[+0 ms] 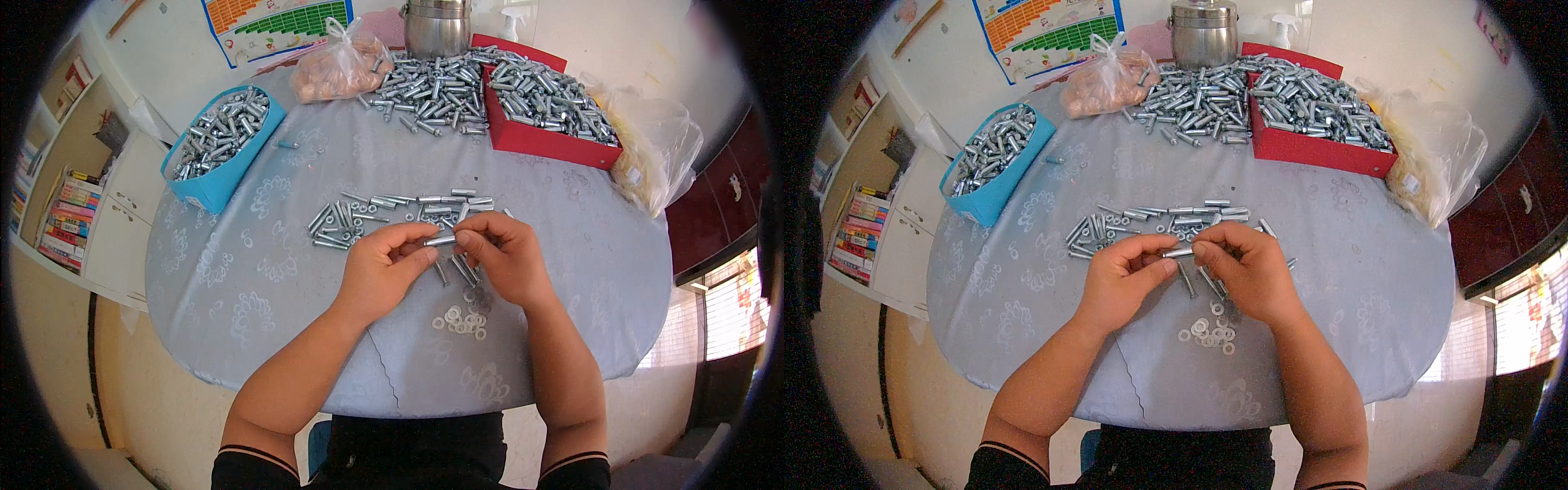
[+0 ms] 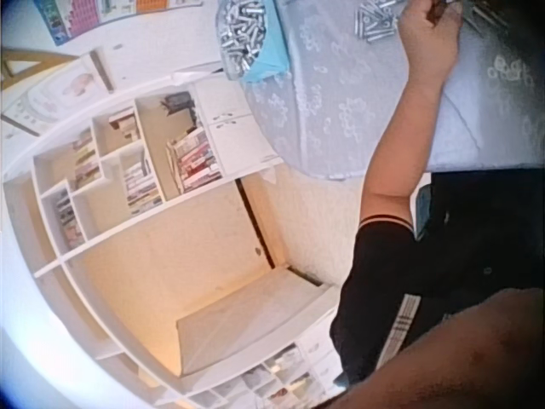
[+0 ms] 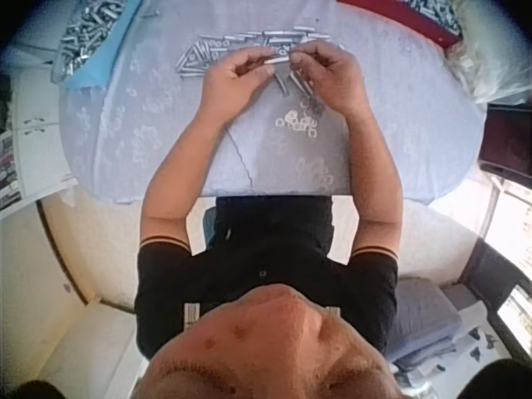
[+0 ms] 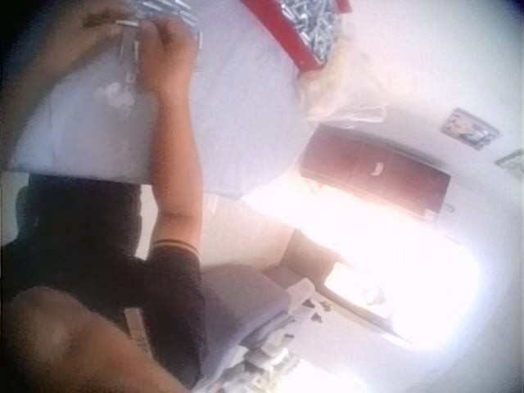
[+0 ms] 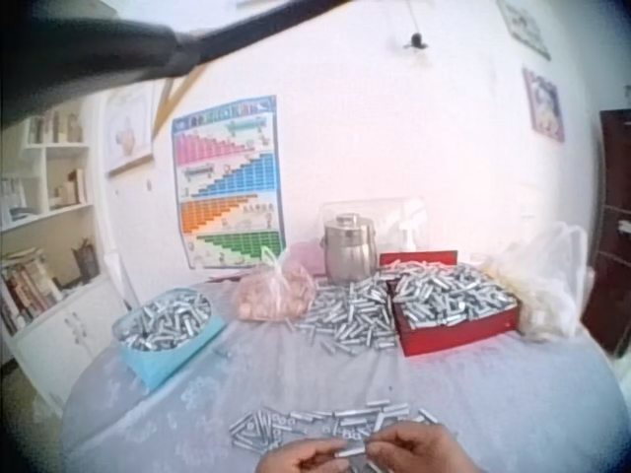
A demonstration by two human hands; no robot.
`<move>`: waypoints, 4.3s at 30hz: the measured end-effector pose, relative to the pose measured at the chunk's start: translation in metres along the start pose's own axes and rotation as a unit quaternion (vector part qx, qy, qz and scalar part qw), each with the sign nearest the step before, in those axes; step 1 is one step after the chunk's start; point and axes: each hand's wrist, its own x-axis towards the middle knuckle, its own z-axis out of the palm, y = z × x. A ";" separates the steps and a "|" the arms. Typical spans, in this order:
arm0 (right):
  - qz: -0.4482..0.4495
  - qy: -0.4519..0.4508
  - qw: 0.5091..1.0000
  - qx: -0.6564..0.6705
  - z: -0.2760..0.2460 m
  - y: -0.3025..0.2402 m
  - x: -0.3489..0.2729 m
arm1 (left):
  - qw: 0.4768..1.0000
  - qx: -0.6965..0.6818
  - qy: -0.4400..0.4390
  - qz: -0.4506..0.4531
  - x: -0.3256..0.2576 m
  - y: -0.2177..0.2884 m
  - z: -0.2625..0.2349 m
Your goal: The person sits at a table and repeatedly picks up metal bolts and white washers. They thread the washers onto the bolts by hand and place the assembled units into a blue container.
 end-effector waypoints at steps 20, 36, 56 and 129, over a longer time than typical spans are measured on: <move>-0.110 -0.216 0.928 -0.282 -0.042 -0.020 -0.002 | 0.994 -0.045 0.098 0.003 0.002 0.004 -0.009; 0.004 -0.108 0.981 -0.162 -0.026 -0.015 -0.005 | 0.993 -0.099 0.036 -0.048 0.006 0.003 -0.012; -0.041 0.022 0.998 0.039 -0.003 0.005 0.001 | 0.990 -0.122 0.005 -0.073 0.004 0.006 -0.009; 0.044 -0.029 0.995 0.080 -0.014 -0.003 0.002 | 0.986 -0.133 -0.026 -0.101 0.005 0.003 -0.011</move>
